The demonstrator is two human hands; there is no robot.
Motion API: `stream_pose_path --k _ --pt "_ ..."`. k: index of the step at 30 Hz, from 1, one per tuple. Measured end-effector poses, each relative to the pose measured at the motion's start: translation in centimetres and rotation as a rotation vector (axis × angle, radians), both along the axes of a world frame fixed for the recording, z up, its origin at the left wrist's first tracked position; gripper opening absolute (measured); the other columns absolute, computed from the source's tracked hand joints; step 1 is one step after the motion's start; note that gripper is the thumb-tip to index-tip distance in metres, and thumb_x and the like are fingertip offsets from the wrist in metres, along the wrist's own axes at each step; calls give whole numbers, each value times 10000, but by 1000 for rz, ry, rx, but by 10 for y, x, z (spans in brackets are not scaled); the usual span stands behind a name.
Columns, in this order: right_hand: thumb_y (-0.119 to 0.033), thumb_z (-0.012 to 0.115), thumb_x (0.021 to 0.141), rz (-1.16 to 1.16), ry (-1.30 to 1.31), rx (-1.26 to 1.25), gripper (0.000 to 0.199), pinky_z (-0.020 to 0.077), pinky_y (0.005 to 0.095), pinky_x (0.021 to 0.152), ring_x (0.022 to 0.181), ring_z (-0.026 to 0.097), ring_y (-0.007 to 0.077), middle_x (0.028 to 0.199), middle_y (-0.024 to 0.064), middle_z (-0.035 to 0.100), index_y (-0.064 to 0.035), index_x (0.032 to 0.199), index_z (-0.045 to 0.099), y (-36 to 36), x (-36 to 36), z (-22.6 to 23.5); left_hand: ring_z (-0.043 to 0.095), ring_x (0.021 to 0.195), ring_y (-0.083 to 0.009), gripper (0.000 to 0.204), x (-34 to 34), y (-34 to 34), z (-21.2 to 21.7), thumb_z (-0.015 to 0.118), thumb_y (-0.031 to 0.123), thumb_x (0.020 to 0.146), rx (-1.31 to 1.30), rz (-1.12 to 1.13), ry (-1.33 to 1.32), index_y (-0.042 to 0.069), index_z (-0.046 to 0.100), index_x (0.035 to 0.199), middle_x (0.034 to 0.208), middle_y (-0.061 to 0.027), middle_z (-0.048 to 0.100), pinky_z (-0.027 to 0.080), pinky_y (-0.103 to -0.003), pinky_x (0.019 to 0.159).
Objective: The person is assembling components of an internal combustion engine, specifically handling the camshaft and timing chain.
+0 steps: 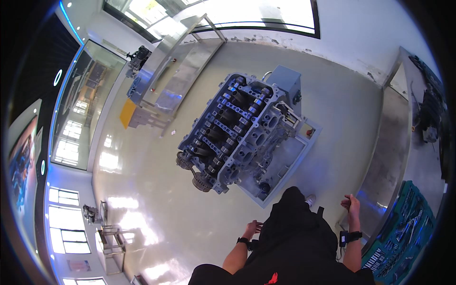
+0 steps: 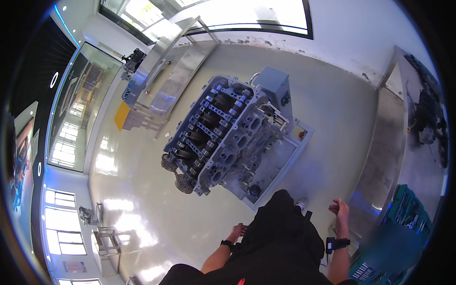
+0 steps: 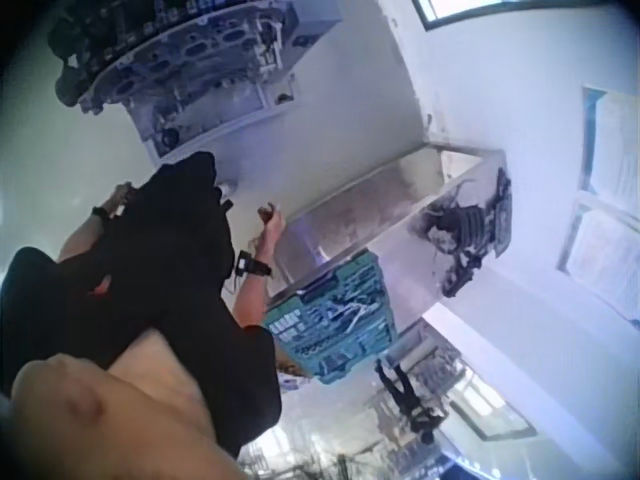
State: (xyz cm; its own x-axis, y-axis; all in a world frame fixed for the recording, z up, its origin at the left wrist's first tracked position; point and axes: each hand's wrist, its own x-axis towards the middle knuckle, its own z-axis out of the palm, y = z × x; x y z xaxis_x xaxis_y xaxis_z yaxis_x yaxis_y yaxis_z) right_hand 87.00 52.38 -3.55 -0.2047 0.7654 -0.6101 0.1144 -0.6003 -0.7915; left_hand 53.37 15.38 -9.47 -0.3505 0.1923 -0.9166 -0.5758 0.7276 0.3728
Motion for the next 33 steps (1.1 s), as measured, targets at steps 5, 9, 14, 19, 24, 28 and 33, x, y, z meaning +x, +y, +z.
stream_pose_path --k 5,9,14,19,24,28,33 --pt "-218 423 1001 40 2 -40 335 530 310 706 775 670 196 928 120 692 1 1217 556 29 4 -2 608 744 -191 551 5 39 -15 255 363 943 -63 -44 -78 53 695 1060 888 -58 701 487 -367 741" --pt "-155 395 993 93 -11 14 345 523 314 704 814 671 202 998 148 677 0 1269 532 67 20 8 614 762 -191 557 -6 125 -31 254 378 949 -3 -117 -68 43 674 1097 920 -71 701 486 -366 738" --pt "-46 453 880 -68 -242 56 334 541 325 683 827 672 201 1025 110 662 -17 1186 583 111 82 -21 635 734 -163 377 -20 237 -70 397 265 1002 296 -132 -44 4 576 1206 954 -112 685 494 -268 612" --pt "-141 532 927 -40 -320 30 268 526 300 721 892 674 183 1052 90 676 -6 1138 629 168 38 27 664 789 -235 422 -55 330 -91 453 57 882 158 -380 -7 -5 490 1297 1077 -185 662 550 -337 658" --pt "-238 526 959 -54 -390 205 290 511 290 734 871 671 128 930 76 709 -23 1106 655 220 49 81 661 784 -245 395 -64 487 -68 425 76 894 58 -530 -120 -2 504 1274 1078 -178 662 554 -373 663" --pt "-308 517 975 -83 -433 44 344 507 286 724 780 674 129 771 58 703 -15 972 698 232 67 89 668 801 -256 363 -73 593 -67 428 81 898 159 -589 -80 3 525 1238 1052 -169 666 556 -395 653" --pt "-330 512 983 -252 -433 -166 409 509 280 713 677 671 144 707 56 694 7 870 713 242 97 82 681 856 -276 348 -69 701 -78 445 71 895 145 -736 -56 3 531 1225 1046 -165 667 562 -403 669"
